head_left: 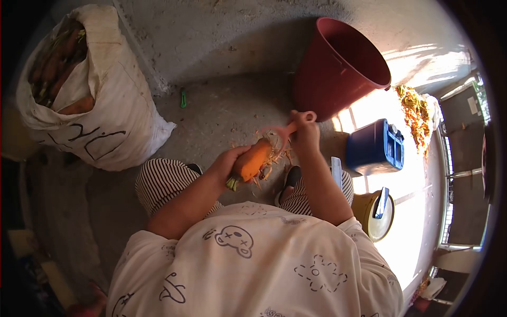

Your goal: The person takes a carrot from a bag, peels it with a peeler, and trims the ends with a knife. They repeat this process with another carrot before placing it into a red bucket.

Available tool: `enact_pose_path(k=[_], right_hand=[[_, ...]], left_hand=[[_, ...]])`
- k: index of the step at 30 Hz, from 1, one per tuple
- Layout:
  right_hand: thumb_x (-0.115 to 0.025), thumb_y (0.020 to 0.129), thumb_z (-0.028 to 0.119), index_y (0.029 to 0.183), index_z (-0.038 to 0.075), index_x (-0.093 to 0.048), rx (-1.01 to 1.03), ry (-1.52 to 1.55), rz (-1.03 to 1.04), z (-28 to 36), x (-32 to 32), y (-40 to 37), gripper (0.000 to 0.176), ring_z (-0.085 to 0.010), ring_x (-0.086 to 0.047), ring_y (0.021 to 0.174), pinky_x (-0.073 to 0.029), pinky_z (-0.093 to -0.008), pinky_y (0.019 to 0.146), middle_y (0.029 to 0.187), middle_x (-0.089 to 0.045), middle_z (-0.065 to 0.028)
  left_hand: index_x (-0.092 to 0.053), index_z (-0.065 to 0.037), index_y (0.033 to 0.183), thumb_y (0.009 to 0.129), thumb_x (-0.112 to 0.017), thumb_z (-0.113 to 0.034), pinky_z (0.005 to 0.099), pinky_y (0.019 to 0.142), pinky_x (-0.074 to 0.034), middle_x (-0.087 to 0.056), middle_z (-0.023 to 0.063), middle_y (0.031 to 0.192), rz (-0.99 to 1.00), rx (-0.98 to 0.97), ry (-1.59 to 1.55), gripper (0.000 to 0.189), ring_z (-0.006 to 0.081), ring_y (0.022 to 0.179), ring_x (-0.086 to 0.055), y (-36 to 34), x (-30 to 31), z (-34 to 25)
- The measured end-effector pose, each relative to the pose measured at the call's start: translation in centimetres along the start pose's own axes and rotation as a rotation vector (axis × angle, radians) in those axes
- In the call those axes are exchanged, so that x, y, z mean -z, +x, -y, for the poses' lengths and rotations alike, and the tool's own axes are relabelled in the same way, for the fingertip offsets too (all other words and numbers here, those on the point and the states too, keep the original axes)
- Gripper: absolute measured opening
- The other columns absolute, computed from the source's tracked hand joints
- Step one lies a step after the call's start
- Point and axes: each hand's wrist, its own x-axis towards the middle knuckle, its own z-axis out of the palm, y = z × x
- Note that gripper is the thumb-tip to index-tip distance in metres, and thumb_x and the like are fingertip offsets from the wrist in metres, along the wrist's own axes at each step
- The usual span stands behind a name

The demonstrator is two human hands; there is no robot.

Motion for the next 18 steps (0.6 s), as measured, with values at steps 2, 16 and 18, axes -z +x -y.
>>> enact_pose_path(k=[2, 16, 18], right_hand=[[-0.062, 0.070, 0.010, 0.076, 0.000, -0.053, -0.495, 0.448, -0.239, -3.7, 1.8, 1.8, 0.014, -0.0152, -0.054, 0.055, -0.043, -0.0251, 0.046, 0.063, -0.055, -0.0073], [-0.060, 0.072, 0.012, 0.076, 0.000, -0.050, -0.044, -0.024, 0.012, -0.3, -0.5, -0.3, 0.016, -0.0140, -0.053, 0.057, -0.044, -0.0244, 0.051, 0.068, -0.055, -0.0073], [-0.061, 0.072, 0.012, 0.074, 0.001, -0.050, -0.504, 0.418, -0.259, -3.8, 1.9, 2.0, 0.015, -0.0143, -0.053, 0.056, -0.044, -0.0252, 0.050, 0.066, -0.054, -0.0072]], left_hand=[[-0.044, -0.001, 0.106, 0.082, -0.041, -0.037, 0.0319, 0.049, -0.050, -0.056, 0.0150, 0.086, -0.023, 0.041, -0.002, 0.043, 0.0220, 0.068, -0.058, -0.2, 0.3, 0.0], [-0.045, 0.000, 0.106, 0.084, -0.041, -0.033, 0.0324, 0.051, -0.050, -0.056, 0.0128, 0.083, -0.077, 0.107, 0.012, 0.039, 0.0212, 0.070, -0.059, 0.1, 0.2, -0.3], [-0.045, -0.001, 0.105, 0.083, -0.043, -0.035, 0.0323, 0.049, -0.050, -0.056, 0.0123, 0.083, -0.075, 0.106, 0.054, 0.041, 0.0207, 0.069, -0.059, -0.5, -0.1, -0.3]])
